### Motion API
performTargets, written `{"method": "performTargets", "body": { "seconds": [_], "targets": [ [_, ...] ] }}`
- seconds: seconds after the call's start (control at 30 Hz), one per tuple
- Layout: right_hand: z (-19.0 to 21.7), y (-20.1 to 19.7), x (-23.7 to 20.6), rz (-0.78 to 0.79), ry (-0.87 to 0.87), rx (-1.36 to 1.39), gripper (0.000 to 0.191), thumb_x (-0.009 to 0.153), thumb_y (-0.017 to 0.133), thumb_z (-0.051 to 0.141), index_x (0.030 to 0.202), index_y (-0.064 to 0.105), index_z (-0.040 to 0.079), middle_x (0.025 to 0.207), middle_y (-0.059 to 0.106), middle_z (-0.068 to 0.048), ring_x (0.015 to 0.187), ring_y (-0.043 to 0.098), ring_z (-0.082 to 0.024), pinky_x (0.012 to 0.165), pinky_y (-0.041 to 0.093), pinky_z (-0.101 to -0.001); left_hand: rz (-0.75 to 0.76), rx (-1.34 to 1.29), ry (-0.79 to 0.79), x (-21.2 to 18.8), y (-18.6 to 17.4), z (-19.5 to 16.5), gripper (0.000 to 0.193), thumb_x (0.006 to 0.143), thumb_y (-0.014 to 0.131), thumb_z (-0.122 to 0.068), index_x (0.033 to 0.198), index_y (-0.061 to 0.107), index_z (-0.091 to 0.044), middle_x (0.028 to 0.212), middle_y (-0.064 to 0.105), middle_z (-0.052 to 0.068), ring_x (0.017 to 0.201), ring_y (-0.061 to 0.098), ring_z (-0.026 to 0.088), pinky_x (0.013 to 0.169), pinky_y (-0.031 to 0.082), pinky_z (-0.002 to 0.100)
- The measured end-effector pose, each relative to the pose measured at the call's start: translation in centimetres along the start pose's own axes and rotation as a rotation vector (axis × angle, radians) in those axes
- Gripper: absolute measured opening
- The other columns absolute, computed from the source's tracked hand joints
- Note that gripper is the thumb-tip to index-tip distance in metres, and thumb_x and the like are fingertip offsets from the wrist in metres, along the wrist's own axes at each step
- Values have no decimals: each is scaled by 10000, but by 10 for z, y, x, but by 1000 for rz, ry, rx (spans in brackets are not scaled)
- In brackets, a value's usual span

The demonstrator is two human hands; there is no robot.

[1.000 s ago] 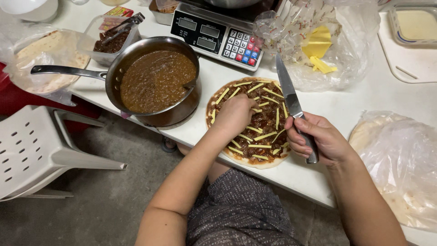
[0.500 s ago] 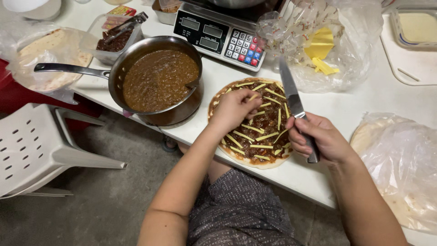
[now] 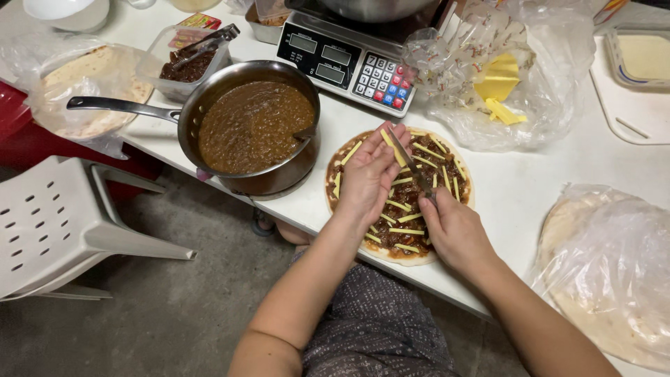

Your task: The person uses a knife to cut cheese into thin strips and places them over a sauce-covered pizza base. The person repeatedly cuts and arranges the cheese strips across the surface of the pizza.

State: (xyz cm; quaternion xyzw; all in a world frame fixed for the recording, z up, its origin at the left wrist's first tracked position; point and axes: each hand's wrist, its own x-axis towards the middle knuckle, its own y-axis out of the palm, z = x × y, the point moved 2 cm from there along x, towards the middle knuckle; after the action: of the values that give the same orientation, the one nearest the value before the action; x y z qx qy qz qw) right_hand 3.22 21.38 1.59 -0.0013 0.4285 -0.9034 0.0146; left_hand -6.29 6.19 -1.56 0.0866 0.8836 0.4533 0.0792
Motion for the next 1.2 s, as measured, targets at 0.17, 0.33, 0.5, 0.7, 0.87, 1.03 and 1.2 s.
{"method": "performTargets", "body": {
  "seconds": [0.17,0.33,0.5,0.7,0.87,1.03,1.2],
  "targets": [
    [6,0,0,-15,3,-63,288,1045,503,302,1059,585,27,888,715,-239,796,707,-423,729,561,-497,0,28,64,-3,9,5,493,1038,483,23,1517,375,70,1518,482,229,1409,494,310,1187,437,410],
    [5,-1,0,-26,12,-115,301,1057,515,304,988,552,13,832,697,-249,740,690,-439,687,549,-519,-17,54,86,-4,10,5,507,1034,469,27,1528,361,68,1537,464,226,1418,488,298,1194,426,400],
    [5,1,1,-48,-50,-86,275,1037,508,295,997,556,27,810,692,-253,724,684,-449,667,544,-530,-6,32,90,-4,10,8,506,1046,460,20,1535,344,79,1543,459,230,1429,476,304,1207,412,416],
    [-1,8,5,-48,-20,-196,295,1052,499,310,1012,540,20,798,688,-257,710,673,-463,669,538,-544,-6,-12,94,-4,10,11,475,1050,458,19,1513,373,85,1513,478,240,1417,488,323,1206,424,422],
    [-4,8,8,-143,-69,-328,269,1044,528,284,976,557,26,854,697,-234,689,678,-437,637,546,-531,-4,-55,85,-5,11,15,457,1053,463,8,1499,390,80,1497,492,234,1404,499,326,1199,431,422],
    [1,-4,6,-287,-150,-398,229,1019,573,268,979,600,44,840,689,-202,702,687,-389,636,551,-499,-9,-53,59,-4,14,13,450,1047,480,9,1487,408,72,1496,494,240,1397,512,324,1176,454,411],
    [-9,-28,11,-170,158,-217,261,1085,505,290,1078,620,56,839,716,-183,672,708,-344,634,578,-468,-31,254,-71,3,13,-1,370,1028,528,-1,1389,538,79,1377,618,225,1277,632,286,1085,562,347]
  ]
}}
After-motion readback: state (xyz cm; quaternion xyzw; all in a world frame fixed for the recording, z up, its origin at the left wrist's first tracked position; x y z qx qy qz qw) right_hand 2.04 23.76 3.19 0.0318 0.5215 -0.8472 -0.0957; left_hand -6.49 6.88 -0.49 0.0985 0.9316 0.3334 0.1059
